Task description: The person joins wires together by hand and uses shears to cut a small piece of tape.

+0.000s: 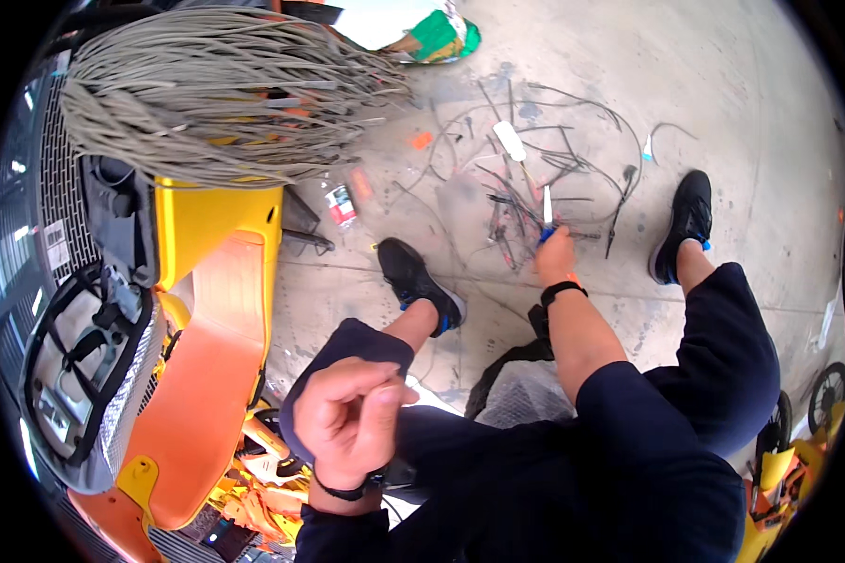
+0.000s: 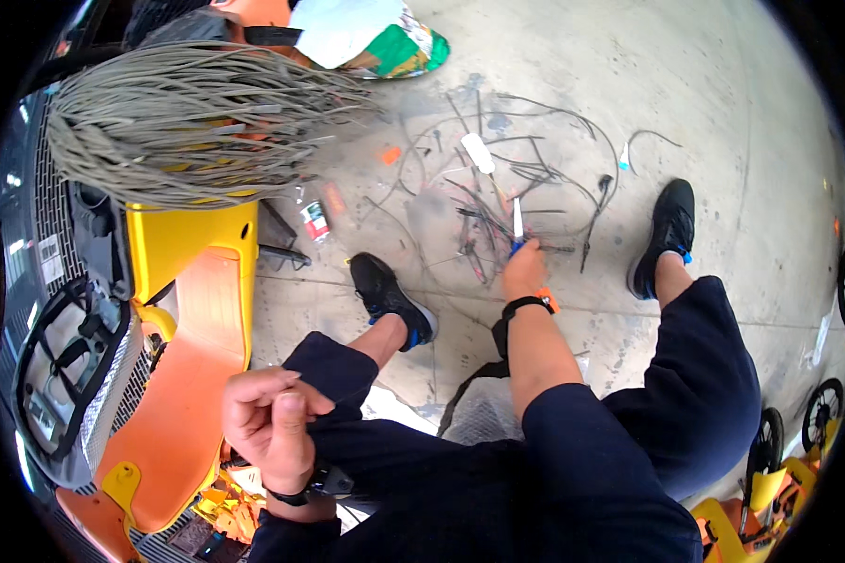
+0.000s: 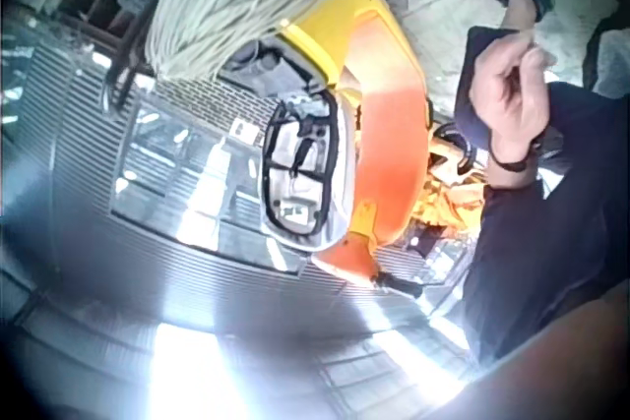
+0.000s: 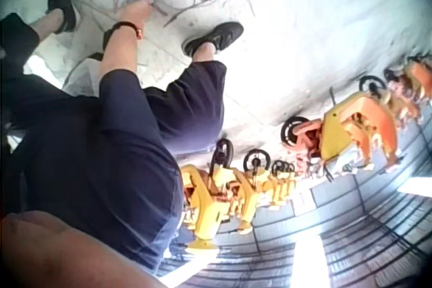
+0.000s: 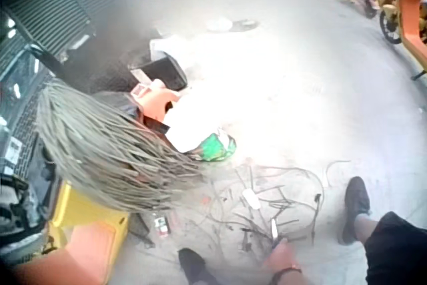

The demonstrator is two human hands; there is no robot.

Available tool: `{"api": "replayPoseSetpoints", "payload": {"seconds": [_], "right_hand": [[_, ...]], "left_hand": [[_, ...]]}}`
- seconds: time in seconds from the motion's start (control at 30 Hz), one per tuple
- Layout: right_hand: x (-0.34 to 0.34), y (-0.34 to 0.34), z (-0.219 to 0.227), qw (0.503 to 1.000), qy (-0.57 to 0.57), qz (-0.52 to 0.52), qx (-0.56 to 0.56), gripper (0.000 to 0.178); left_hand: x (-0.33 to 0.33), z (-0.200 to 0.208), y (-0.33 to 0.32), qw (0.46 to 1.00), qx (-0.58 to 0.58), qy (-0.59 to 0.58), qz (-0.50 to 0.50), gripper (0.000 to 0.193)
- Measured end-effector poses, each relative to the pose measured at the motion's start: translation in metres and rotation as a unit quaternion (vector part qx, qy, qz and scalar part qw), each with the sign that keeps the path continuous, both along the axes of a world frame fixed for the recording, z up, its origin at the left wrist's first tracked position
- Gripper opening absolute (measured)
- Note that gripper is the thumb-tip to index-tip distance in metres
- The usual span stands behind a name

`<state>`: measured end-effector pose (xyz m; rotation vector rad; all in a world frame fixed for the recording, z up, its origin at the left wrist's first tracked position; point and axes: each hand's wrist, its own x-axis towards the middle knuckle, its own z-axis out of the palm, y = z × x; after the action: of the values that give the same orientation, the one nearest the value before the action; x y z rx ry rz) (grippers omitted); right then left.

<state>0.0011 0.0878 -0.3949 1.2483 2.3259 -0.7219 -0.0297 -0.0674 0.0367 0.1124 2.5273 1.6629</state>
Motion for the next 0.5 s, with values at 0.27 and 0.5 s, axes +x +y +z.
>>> {"api": "replayPoseSetpoints", "payload": {"seconds": [0.27,0.5], "right_hand": [[-0.001,0.048,0.003,0.986,0.064,0.043,-0.148,0.020],[-0.102,0.176,0.210,0.846,0.148,0.049,-0.510,0.028]], "left_hand": [[-0.003,-0.013,-0.007,0.999,0.029,-0.015,0.016,0.013],[-0.016,-0.003,0.002,0.957,0.203,-0.204,-0.030,0.015]]}}
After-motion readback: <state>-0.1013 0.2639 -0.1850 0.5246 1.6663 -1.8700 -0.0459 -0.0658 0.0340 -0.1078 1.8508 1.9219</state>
